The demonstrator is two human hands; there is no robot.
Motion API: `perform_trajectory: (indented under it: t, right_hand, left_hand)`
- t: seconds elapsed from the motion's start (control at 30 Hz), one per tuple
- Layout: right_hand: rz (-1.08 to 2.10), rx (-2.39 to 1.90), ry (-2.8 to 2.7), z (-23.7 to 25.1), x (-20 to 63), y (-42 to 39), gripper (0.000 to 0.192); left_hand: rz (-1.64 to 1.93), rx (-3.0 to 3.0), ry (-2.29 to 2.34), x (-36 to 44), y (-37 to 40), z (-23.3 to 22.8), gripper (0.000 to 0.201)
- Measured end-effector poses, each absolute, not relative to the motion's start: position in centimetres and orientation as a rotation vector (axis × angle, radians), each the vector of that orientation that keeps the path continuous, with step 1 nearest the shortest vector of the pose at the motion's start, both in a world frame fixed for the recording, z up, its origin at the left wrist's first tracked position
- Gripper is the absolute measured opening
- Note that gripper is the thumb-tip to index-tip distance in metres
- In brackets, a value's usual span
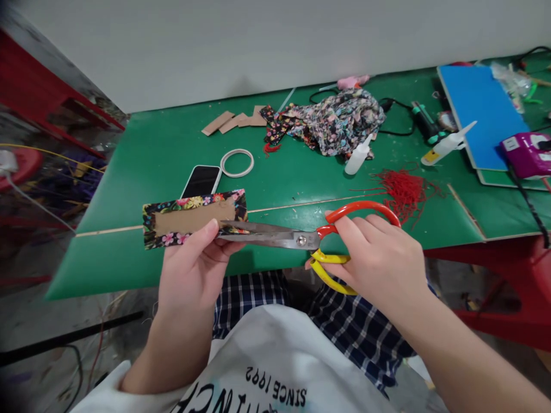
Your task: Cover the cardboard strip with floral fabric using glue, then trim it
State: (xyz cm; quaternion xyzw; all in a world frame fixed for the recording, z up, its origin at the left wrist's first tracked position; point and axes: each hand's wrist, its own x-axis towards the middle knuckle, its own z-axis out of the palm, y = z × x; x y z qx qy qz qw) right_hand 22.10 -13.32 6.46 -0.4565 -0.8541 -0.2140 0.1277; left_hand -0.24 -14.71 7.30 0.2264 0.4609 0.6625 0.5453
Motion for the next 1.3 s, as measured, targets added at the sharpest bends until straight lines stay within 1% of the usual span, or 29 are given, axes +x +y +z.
perform_trajectory:
  t: [0.2, 0.43, 0.53, 0.83, 0.9, 0.97, 1.07, 1.2, 1.3]
  right_hand:
    - [-0.552, -1.421, -2.514, 6.4, 22.1, -13.6, 0.038]
    - [-0.585, -1.456, -2.505, 6.6, 22.2, -13.9, 0.046]
    - [-0.578, -1.465, -2.512, 6.6, 22.3, -14.0, 0.044]
    - [-0.643, -1.503, -2.440, 6.1, 22.4, -14.2, 0.037]
    - [-0.594, -1.532, -2.416, 6.0, 22.6, -14.1, 0.035]
    - [-0.435, -1.574, -2.382, 5.7, 22.9, -14.0, 0.036]
    - [-0.241, -1.602, -2.299, 5.1, 23.2, -13.7, 0.043]
    - [-0.298, -1.533, -2.337, 4.6, 23.1, -13.5, 0.054]
    - [-0.375, -1.504, -2.433, 4.8, 22.7, -13.7, 0.052]
  left_hand:
    - [1.542, 0.572, 1.095, -0.5, -14.8, 7.0, 0.012]
    - [1.518, 0.573, 1.059, -0.8, -14.7, 6.6, 0.010]
    - [1.533, 0.529, 1.083, -0.5, -14.6, 7.0, 0.010]
    - [1.481, 0.524, 1.131, -0.7, -14.5, 6.8, 0.019]
    - [1.493, 0.528, 1.139, -0.9, -14.4, 6.7, 0.021]
    - [1.506, 0.534, 1.140, -0.9, -14.4, 6.6, 0.022]
    - [1.542, 0.551, 1.117, -1.0, -14.4, 6.5, 0.019]
    - [1.593, 0.566, 1.113, -0.9, -14.5, 6.4, 0.014]
    - [1.607, 0.558, 1.118, -0.7, -14.7, 6.5, 0.012]
